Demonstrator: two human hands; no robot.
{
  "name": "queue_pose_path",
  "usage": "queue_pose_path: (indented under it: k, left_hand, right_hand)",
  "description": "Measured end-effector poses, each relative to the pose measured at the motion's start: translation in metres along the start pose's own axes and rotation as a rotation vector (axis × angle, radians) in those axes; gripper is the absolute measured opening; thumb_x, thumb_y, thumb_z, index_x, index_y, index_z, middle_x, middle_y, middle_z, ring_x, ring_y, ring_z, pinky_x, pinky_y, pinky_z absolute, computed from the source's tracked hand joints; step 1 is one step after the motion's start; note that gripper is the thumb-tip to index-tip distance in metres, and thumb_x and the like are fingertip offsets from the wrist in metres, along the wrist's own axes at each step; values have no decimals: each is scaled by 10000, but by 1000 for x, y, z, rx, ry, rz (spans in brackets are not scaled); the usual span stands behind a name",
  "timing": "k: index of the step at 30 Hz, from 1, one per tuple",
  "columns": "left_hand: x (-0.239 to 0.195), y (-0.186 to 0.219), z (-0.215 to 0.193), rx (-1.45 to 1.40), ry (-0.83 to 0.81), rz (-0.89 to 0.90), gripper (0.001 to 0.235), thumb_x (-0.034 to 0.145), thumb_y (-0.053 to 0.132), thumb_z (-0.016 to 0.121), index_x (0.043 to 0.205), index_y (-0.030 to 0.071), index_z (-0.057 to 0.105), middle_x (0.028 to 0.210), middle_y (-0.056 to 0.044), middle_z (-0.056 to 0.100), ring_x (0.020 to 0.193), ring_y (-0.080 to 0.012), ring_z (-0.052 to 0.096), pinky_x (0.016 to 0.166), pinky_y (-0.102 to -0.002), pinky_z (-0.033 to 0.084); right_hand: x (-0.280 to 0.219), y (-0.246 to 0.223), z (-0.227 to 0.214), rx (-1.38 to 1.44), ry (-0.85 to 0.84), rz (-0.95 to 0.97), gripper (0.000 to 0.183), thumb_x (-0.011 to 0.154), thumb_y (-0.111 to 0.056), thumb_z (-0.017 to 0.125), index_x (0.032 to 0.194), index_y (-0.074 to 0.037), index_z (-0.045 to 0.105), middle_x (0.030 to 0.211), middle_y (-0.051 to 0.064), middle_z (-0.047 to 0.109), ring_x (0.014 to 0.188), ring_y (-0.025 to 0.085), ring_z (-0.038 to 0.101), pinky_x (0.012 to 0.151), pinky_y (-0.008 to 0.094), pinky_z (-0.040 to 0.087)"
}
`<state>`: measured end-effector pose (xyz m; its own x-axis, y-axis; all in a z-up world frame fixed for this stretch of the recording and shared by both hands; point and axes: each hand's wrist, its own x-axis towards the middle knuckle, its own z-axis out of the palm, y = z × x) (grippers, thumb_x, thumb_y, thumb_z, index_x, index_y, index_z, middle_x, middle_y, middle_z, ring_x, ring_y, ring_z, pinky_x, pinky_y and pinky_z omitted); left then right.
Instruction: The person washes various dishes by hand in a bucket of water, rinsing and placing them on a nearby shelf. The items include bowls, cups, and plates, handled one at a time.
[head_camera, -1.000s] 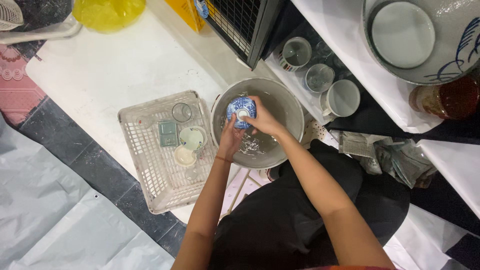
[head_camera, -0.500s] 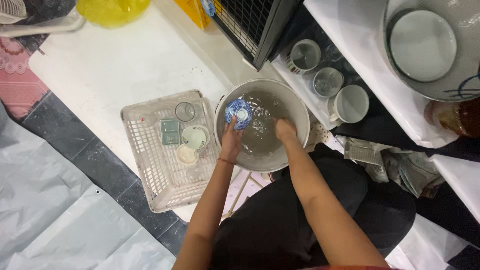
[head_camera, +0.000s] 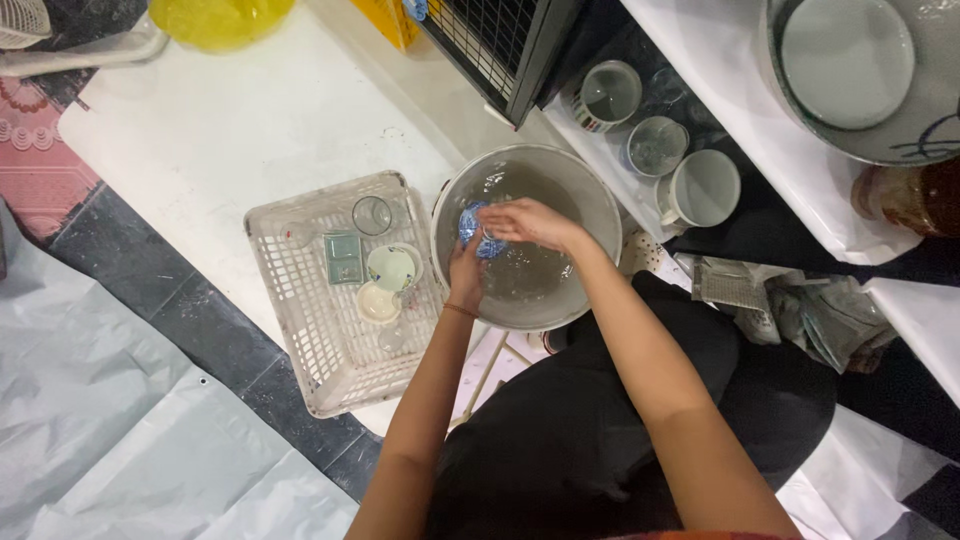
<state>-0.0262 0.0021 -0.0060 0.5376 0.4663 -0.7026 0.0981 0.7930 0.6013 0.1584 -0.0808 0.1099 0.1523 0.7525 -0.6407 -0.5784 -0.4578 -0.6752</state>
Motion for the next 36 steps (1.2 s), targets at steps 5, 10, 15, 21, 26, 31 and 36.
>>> queue_pose_path:
  k: [5, 10, 15, 21, 26, 31, 36]
  left_hand:
    - [-12, 19, 21, -89, -79, -59, 541, 940, 381, 729, 1383, 128, 550, 1245, -28, 690, 1119, -160, 666, 949, -332, 537]
    - [-25, 42, 37, -180, -87, -86, 623, 926, 468, 657, 1430, 149, 480, 1365, -48, 625, 1240, -202, 612, 1042, -411, 481]
    - [-31, 47, 39, -267, -220, -2, 683, 978, 488, 636, 1487, 76, 441, 1433, -104, 587, 1296, -230, 582, 1098, -439, 465]
    - [-15, 33, 23, -175, 15, 35, 638, 979, 473, 629, 1461, 86, 474, 1427, -95, 590, 1260, -217, 589, 1034, -391, 474]
    - [-12, 20, 13, -127, -15, 1, 593, 976, 442, 643, 1443, 100, 516, 1347, -75, 634, 1195, -207, 604, 995, -382, 487]
    - [-14, 24, 22, -175, -104, -105, 561, 974, 446, 624, 1418, 118, 528, 1270, -45, 675, 1143, -186, 650, 971, -379, 523]
    - [-20, 30, 26, -185, -132, -53, 573, 995, 472, 615, 1428, 106, 534, 1306, -63, 655, 1181, -199, 623, 993, -407, 486]
  right_hand:
    - [1, 21, -15, -581, 474, -278, 374, 1056, -288, 513, 1280, -70, 720, 1257, 135, 769, 1159, 259, 741, 1026, 395, 539]
    - [17, 93, -80, -938, 861, -177, 339, 1031, -277, 551, 1077, 6, 731, 1098, 252, 730, 1032, 402, 702, 931, 477, 538]
    - [30, 138, -90, -1017, 523, 314, 285, 935, -212, 590, 982, 17, 753, 1022, 246, 729, 944, 386, 727, 849, 485, 590]
    - [32, 97, -64, 201, -215, 543, 386, 1012, -166, 473, 1173, 142, 640, 1131, 262, 707, 1017, 337, 749, 945, 452, 627]
    - [17, 17, -25, -18, -173, 217, 401, 1074, -182, 465, 1354, 75, 591, 1243, 206, 720, 1102, 241, 715, 948, 350, 599]
    - [16, 10, -41, -163, 160, -77, 385, 1058, -185, 424, 1345, -12, 613, 1232, 109, 750, 1019, 191, 769, 784, 311, 571]
    - [46, 89, -85, -912, 936, -47, 357, 1061, -314, 582, 1098, 9, 730, 1051, 253, 749, 959, 385, 711, 888, 490, 560]
